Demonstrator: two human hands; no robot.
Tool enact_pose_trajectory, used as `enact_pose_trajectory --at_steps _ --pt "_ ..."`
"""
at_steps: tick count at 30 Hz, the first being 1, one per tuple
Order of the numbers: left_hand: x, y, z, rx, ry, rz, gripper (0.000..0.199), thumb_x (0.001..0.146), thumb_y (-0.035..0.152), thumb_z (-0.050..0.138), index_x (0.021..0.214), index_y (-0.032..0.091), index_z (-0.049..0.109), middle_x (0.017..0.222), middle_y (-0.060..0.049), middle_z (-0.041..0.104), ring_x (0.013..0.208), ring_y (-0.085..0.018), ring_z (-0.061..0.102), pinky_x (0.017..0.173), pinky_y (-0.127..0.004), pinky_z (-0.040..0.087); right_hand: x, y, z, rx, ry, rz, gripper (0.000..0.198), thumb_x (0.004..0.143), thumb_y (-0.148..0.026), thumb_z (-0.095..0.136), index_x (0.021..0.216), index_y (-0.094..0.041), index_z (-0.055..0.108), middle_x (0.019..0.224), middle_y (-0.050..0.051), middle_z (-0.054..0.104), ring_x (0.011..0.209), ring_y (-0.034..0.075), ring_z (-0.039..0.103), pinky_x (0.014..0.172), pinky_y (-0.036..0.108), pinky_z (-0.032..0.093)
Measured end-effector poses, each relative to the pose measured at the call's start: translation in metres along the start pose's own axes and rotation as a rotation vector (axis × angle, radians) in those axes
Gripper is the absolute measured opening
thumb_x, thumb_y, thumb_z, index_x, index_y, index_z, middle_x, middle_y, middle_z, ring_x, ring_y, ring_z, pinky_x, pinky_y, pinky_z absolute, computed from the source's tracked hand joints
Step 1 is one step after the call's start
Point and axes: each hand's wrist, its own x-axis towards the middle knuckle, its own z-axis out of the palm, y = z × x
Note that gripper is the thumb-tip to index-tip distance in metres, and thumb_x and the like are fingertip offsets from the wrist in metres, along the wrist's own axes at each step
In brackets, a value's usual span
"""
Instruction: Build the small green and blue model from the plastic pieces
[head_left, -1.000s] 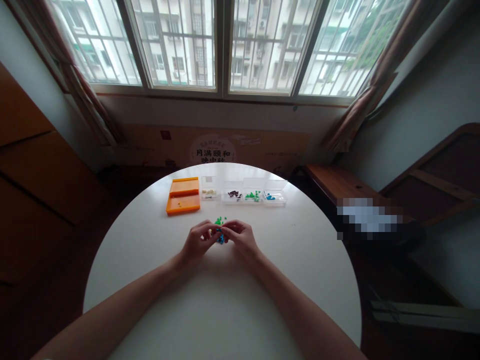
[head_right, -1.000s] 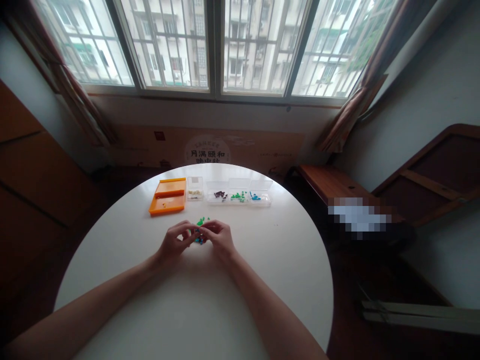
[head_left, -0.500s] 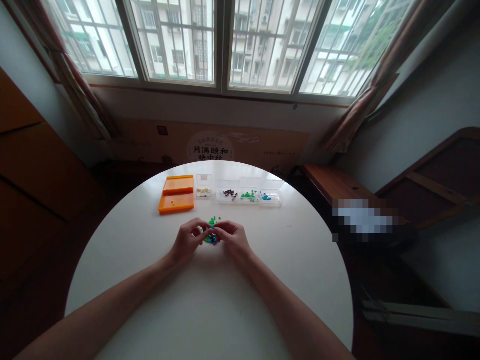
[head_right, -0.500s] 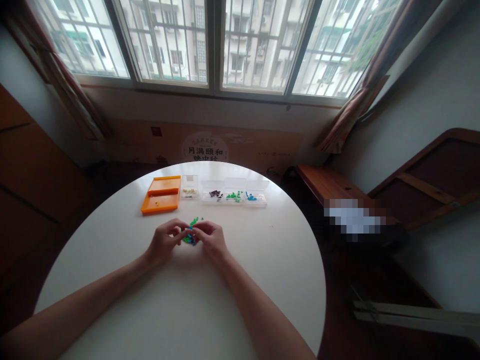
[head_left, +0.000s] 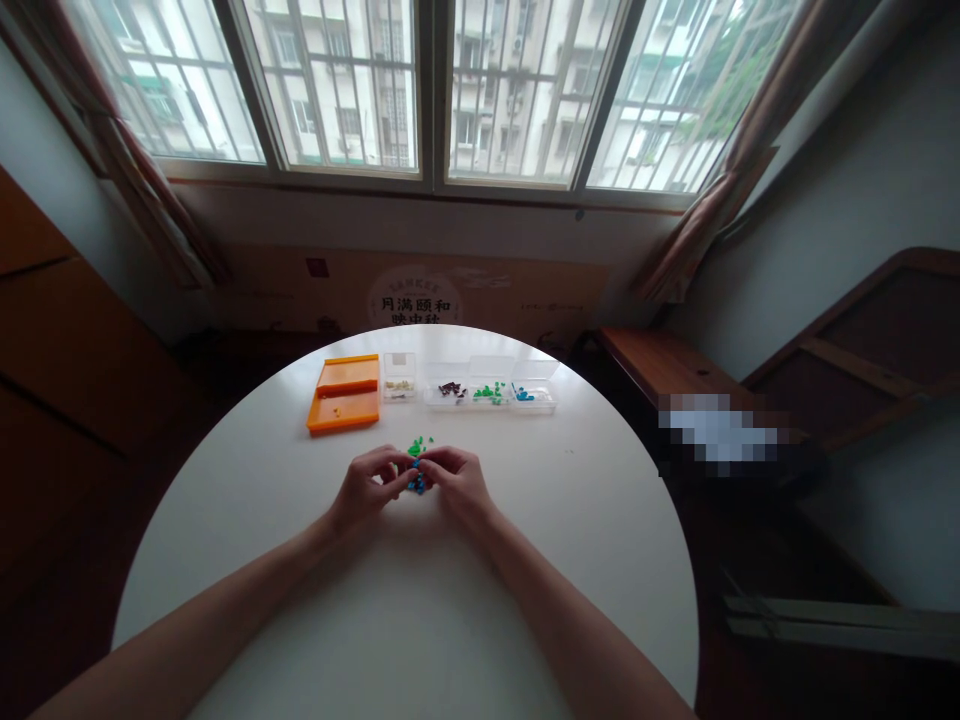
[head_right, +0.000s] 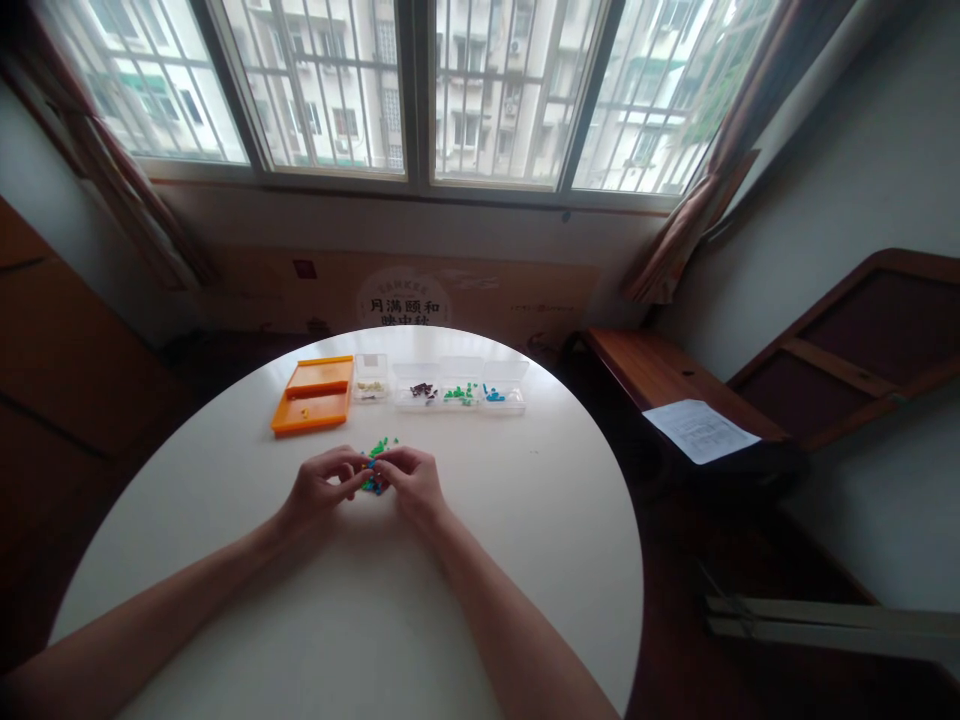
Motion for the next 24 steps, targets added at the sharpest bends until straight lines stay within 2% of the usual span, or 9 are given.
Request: enact_pose_trajectory --at_steps 6,13,24 --pt "-0.0008 -0.0003 -0.0008 -0.006 -0.006 -0.01 0.017 0.079 0.027 0.06 0.087 0.013 0.066 0.076 -0.003 0.058 0.046 -0.006 0.054 0.038 -0.016 0.046 0.0005 0.0027 -0.0005 0.013 -0.004 -0.012 0.02 0.061 -0.03 0.074 0.072 -0.014 0.069 0.058 0.002 0.065 0.05 0.011 0.056 0.048 0.022 0.045" --pt "0.0003 0.0057 -0.0005 0.004 0.011 -0.004 0.018 0.078 0.028 0.061 0.085 0.013 0.067 0.073 -0.003 0.058 0.045 -0.006 0.054 0.036 -0.016 0.045 -0.0006 -0.0008 0.0013 0.027 0.014 -0.005 0.02 0.06 -0.031 0.075 0.07 -0.014 0.069 0.056 0.001 0.064 0.048 0.01 0.054 0.047 0.021 0.043" --pt "0.0005 0.0052 -0.0007 -0.019 0.009 -0.013 0.018 0.077 0.028 0.063 0.085 0.013 0.068 0.075 -0.003 0.059 0.045 -0.006 0.054 0.037 -0.016 0.045 -0.0003 0.0015 -0.0008 0.018 -0.012 -0.02 0.022 0.059 -0.031 0.075 0.073 -0.015 0.07 0.06 0.002 0.065 0.05 0.01 0.055 0.049 0.022 0.044"
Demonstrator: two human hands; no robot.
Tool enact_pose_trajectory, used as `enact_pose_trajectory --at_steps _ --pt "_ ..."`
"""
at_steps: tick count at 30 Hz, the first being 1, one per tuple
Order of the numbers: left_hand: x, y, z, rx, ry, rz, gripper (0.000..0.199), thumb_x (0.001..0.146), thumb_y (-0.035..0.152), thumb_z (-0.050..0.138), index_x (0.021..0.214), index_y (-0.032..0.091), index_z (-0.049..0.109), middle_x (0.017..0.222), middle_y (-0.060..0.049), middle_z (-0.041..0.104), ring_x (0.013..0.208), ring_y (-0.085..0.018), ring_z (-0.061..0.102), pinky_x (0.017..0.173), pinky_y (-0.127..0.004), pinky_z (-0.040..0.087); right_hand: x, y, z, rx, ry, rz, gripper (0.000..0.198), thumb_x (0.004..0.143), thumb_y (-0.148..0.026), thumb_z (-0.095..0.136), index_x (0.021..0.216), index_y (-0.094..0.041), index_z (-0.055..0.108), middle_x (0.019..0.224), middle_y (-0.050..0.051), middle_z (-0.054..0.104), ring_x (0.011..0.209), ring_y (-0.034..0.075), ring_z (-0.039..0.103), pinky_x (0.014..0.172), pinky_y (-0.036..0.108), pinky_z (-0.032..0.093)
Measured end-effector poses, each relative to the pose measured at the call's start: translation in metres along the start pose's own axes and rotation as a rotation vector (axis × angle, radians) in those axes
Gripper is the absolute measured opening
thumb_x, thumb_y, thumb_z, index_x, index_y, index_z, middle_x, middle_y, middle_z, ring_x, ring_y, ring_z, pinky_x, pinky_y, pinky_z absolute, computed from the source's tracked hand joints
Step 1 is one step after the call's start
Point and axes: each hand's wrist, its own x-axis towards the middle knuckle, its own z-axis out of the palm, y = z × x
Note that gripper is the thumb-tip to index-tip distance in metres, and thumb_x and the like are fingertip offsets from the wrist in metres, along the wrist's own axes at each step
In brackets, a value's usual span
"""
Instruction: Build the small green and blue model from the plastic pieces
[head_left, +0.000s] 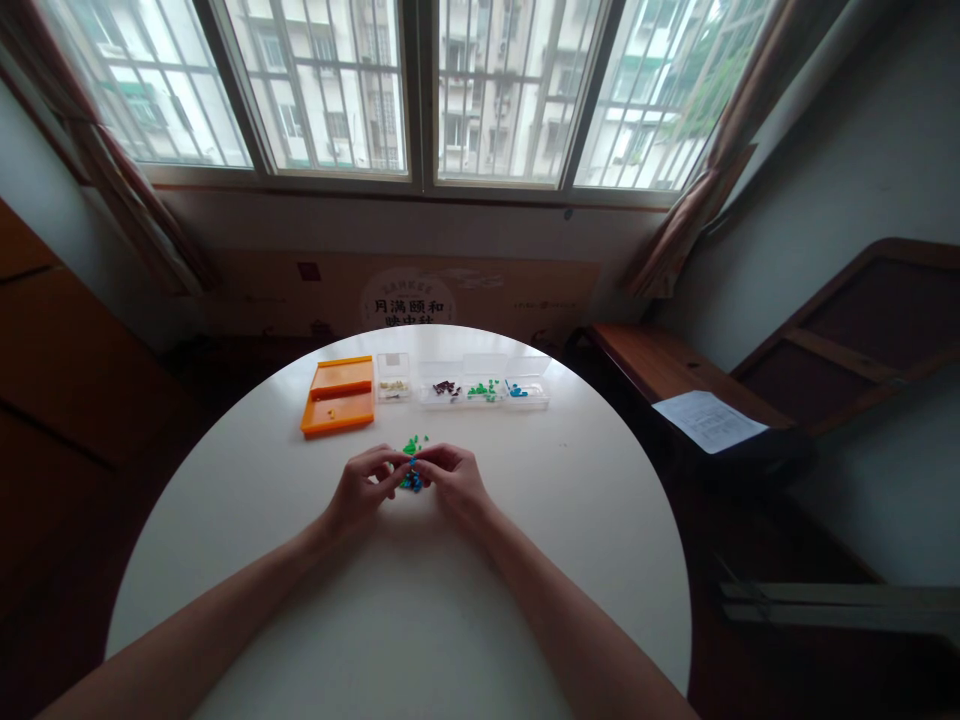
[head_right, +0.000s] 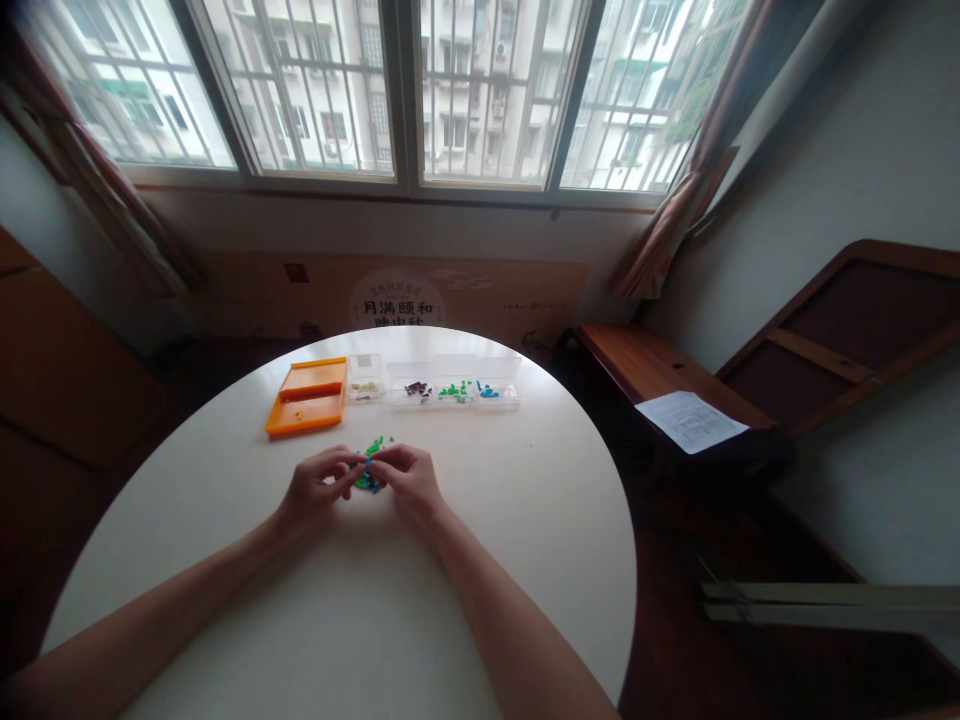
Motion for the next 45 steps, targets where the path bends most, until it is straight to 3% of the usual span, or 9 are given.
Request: enact_pose_trajectory --at_steps 45 --pt "-0.0002 -0.0008 -0.0005 0.011 -0.004 -0.002 0.017 0.078 0.028 0.062 0.083 0.012 0.066 0.072 -0.004 0.059 0.046 -0.007 0.054 0.038 -0.017 0.045 -0.0017 -0.0037 0.0013 -0.031 0.009 0.001 0.024 0.056 -0.029 0.078 0.068 -0.013 0.065 0.058 0.0 0.062 0.05 0.009 0.053 0.049 0.021 0.042"
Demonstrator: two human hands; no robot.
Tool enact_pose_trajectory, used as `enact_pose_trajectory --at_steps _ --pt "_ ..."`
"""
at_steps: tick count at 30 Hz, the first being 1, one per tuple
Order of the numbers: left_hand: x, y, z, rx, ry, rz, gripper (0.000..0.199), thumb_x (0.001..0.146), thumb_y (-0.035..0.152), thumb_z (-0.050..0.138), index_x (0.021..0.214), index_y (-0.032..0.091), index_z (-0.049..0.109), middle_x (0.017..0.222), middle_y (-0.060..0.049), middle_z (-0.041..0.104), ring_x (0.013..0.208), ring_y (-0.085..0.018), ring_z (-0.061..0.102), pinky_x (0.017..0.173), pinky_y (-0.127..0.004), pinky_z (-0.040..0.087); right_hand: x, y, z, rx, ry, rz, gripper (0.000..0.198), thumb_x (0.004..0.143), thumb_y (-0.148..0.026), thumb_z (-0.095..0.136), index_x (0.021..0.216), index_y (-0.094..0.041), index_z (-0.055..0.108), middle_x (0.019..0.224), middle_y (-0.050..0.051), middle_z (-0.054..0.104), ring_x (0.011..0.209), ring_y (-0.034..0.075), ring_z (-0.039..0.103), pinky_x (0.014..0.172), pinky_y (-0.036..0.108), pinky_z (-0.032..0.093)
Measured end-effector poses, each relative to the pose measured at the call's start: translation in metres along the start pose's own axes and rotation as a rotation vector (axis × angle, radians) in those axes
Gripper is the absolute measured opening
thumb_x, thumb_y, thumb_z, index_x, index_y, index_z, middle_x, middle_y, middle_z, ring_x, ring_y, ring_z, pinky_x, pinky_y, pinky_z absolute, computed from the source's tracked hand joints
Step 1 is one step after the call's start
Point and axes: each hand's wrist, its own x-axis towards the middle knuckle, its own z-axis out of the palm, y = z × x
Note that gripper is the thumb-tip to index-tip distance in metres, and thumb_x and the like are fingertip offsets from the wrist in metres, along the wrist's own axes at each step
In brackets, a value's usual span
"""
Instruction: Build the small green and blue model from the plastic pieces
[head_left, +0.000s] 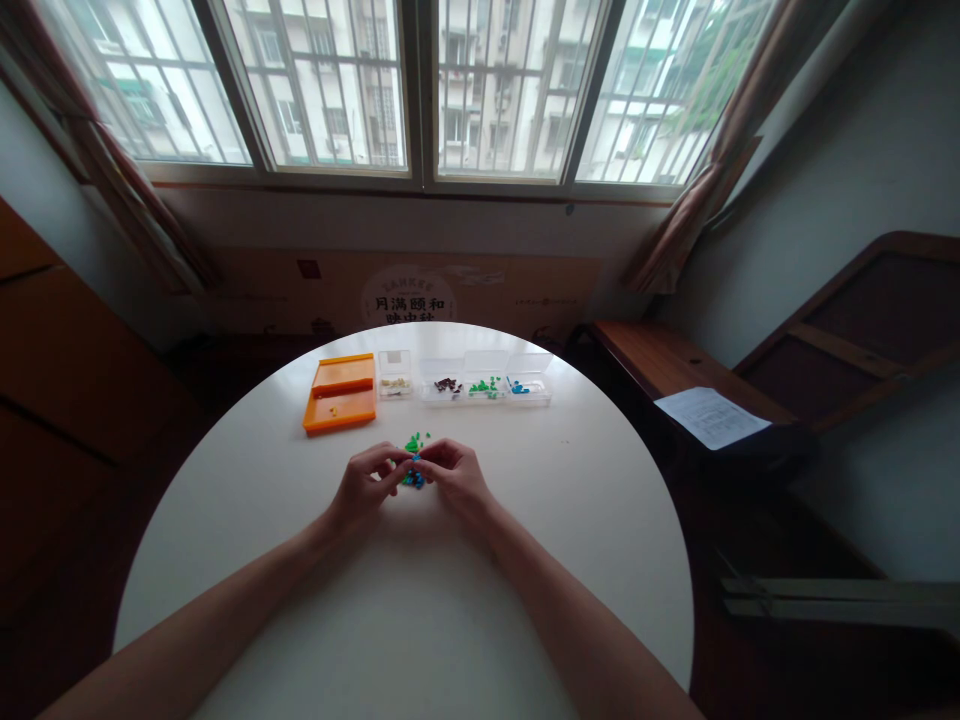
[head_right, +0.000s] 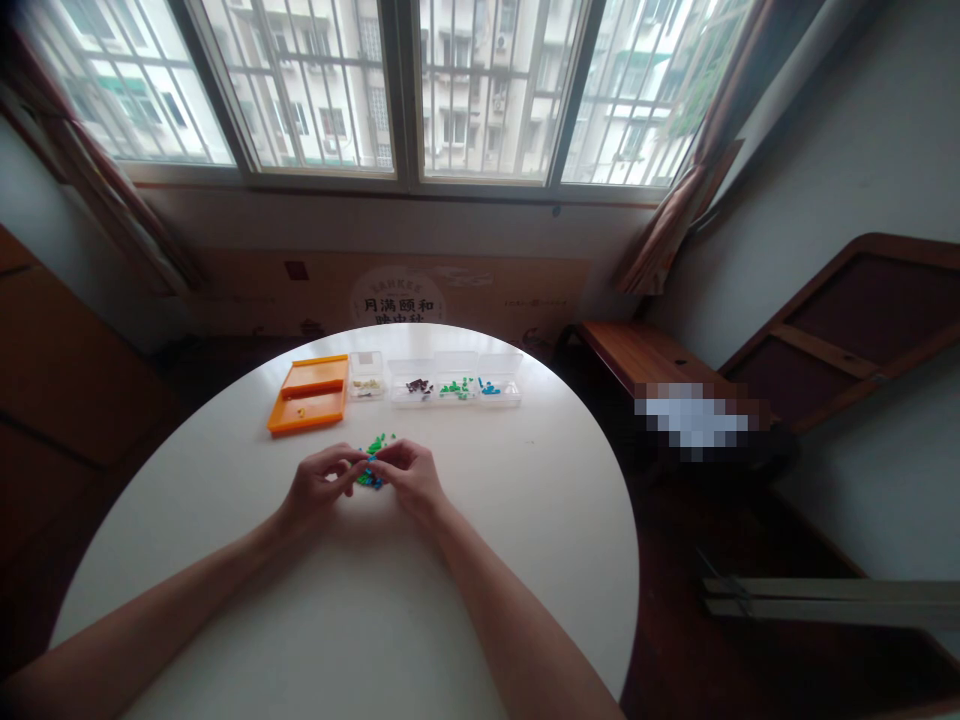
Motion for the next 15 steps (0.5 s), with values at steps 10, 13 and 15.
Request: enact_pose_trajectory --at_steps 10,13,15 --pt "-0.0007 -0.0008 0.0007 0.002 0.038 0.03 0.015 0.076 0.027 0.064 0.083 0.013 0.066 0.074 -0.002 0.058 0.046 -0.006 0.053 0.038 -0.016 0.045 0.0008 0.0037 -0.001 0.014 0.01 -0.025 0.026 0.055 -0.028 0.079 0.068 -0.014 0.062 0.059 -0.001 0.06 0.05 0.008 0.052 0.048 0.02 0.042" --pt "-0.001 -0.0018 0.0006 0.007 0.038 0.035 0.014 0.076 0.026 0.065 0.081 0.013 0.066 0.073 -0.002 0.058 0.046 -0.006 0.053 0.038 -0.016 0.044 0.0005 0.0033 -0.0006 0.004 0.014 -0.025 0.024 0.056 -0.028 0.078 0.067 -0.014 0.063 0.058 -0.001 0.06 0.05 0.008 0.052 0.048 0.02 0.041" --pt "-0.0011 -0.002 0.0004 0.007 0.038 0.031 0.014 0.076 0.026 0.065 0.081 0.013 0.066 0.073 -0.002 0.058 0.047 -0.006 0.053 0.039 -0.016 0.045 0.0003 0.0031 -0.0005 0.003 0.016 -0.023 0.024 0.056 -0.028 0.078 0.067 -0.014 0.063 0.057 -0.001 0.06 0.05 0.008 0.052 0.048 0.02 0.041"
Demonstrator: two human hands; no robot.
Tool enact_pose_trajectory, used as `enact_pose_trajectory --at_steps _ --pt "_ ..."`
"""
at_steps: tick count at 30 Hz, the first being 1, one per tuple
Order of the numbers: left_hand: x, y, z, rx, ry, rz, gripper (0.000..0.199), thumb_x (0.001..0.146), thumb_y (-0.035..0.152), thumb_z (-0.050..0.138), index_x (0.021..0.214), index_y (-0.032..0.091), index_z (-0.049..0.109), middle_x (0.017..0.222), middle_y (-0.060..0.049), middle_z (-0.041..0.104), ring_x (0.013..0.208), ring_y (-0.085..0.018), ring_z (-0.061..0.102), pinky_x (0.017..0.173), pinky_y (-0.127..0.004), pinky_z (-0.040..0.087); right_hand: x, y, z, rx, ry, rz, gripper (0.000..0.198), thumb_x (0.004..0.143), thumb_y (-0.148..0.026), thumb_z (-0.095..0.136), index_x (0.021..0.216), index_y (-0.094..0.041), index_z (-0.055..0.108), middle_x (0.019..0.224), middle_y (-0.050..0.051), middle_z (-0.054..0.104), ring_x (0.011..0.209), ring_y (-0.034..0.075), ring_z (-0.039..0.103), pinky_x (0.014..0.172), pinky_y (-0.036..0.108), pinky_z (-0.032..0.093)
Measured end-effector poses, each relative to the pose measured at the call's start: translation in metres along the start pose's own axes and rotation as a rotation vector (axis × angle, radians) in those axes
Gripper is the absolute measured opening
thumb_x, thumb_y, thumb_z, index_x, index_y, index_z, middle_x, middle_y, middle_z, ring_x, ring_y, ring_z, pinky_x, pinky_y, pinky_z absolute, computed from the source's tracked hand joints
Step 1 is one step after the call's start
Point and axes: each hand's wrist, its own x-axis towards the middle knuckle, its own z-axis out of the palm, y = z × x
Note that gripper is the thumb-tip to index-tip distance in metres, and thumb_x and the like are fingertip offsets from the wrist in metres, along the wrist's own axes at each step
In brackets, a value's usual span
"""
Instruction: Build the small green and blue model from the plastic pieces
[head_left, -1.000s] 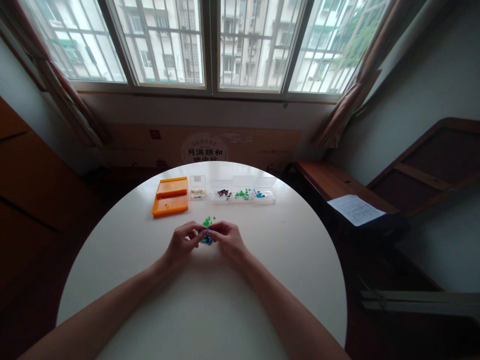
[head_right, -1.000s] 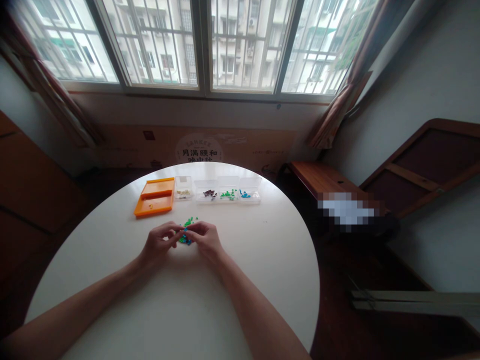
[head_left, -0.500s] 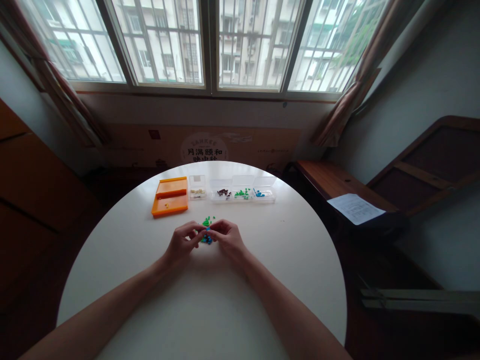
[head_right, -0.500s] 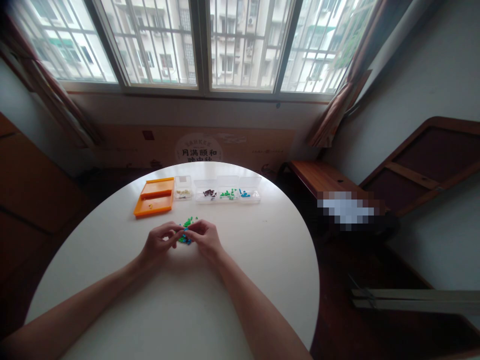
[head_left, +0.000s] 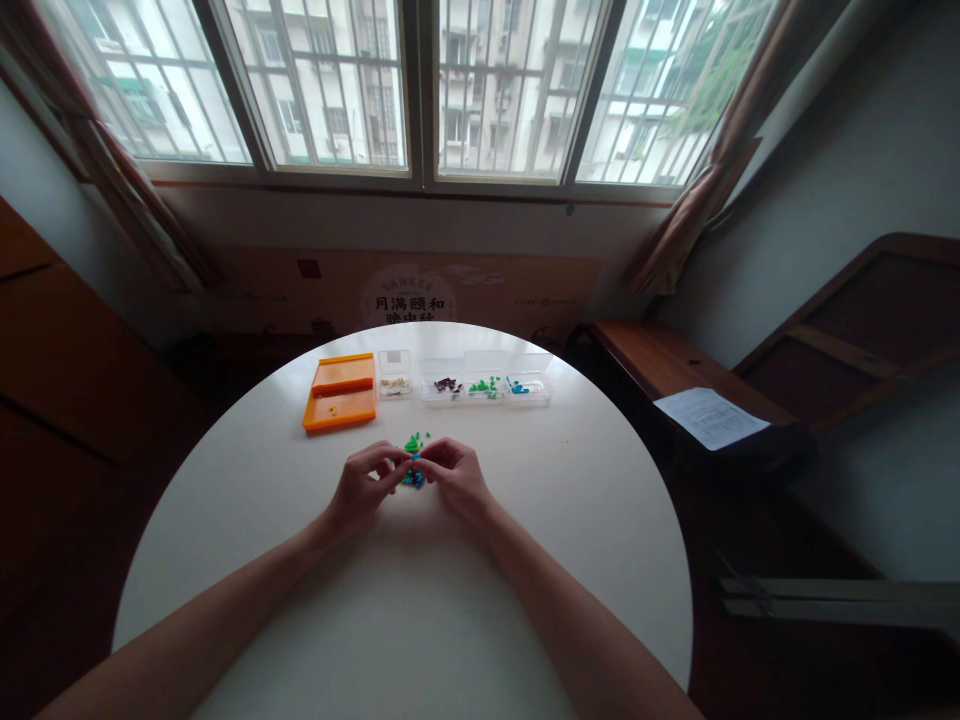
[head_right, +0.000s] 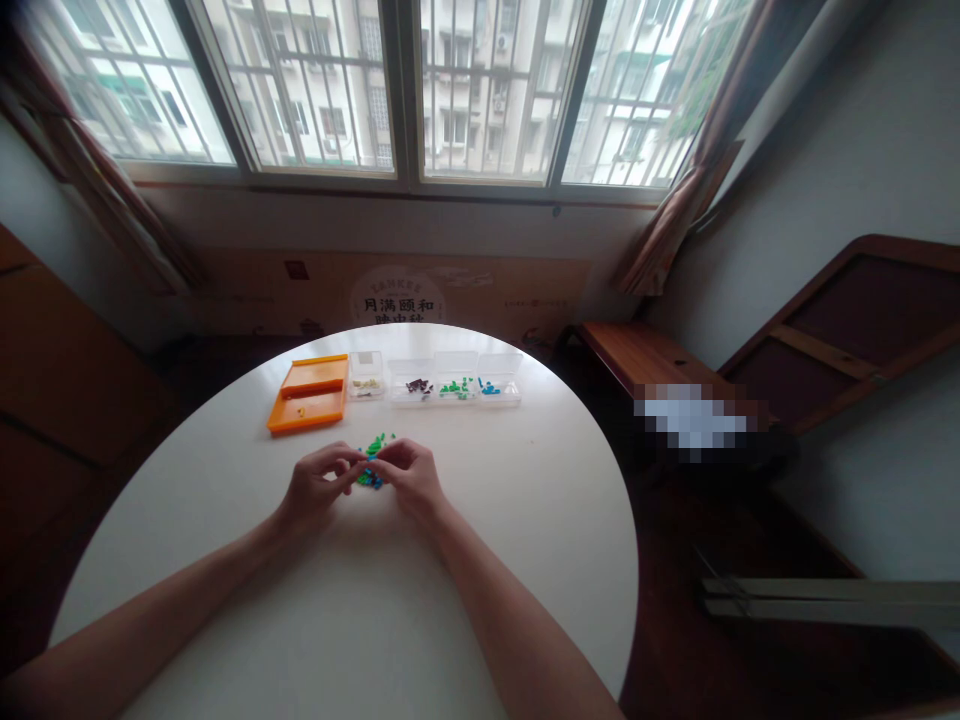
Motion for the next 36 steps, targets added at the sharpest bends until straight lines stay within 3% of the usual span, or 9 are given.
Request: enact_pose_trajectory --at_steps 22,36 --pt "0.0004 0.0011 0.0 0.045 -0.019 -0.021 0.014 0.077 0.025 0.063 0.083 0.013 0.066 0.072 -0.003 0.058 0.046 -0.006 0.053 0.039 -0.016 0.044 0.0 0.0019 -0.0012 0.025 -0.029 -0.01 0.023 0.055 -0.027 0.079 0.062 -0.013 0.061 0.054 -0.001 0.061 0.048 0.008 0.053 0.049 0.021 0.043" --pt "0.0004 -0.0016 -0.001 0.018 -0.043 -0.028 0.016 0.077 0.027 0.063 0.084 0.014 0.067 0.07 -0.002 0.057 0.046 -0.007 0.054 0.039 -0.016 0.046 -0.0011 -0.0026 0.0005 0.0 -0.03 0.02 0.025 0.053 -0.031 0.079 0.068 -0.014 0.069 0.06 0.002 0.066 0.051 0.01 0.055 0.05 0.023 0.045"
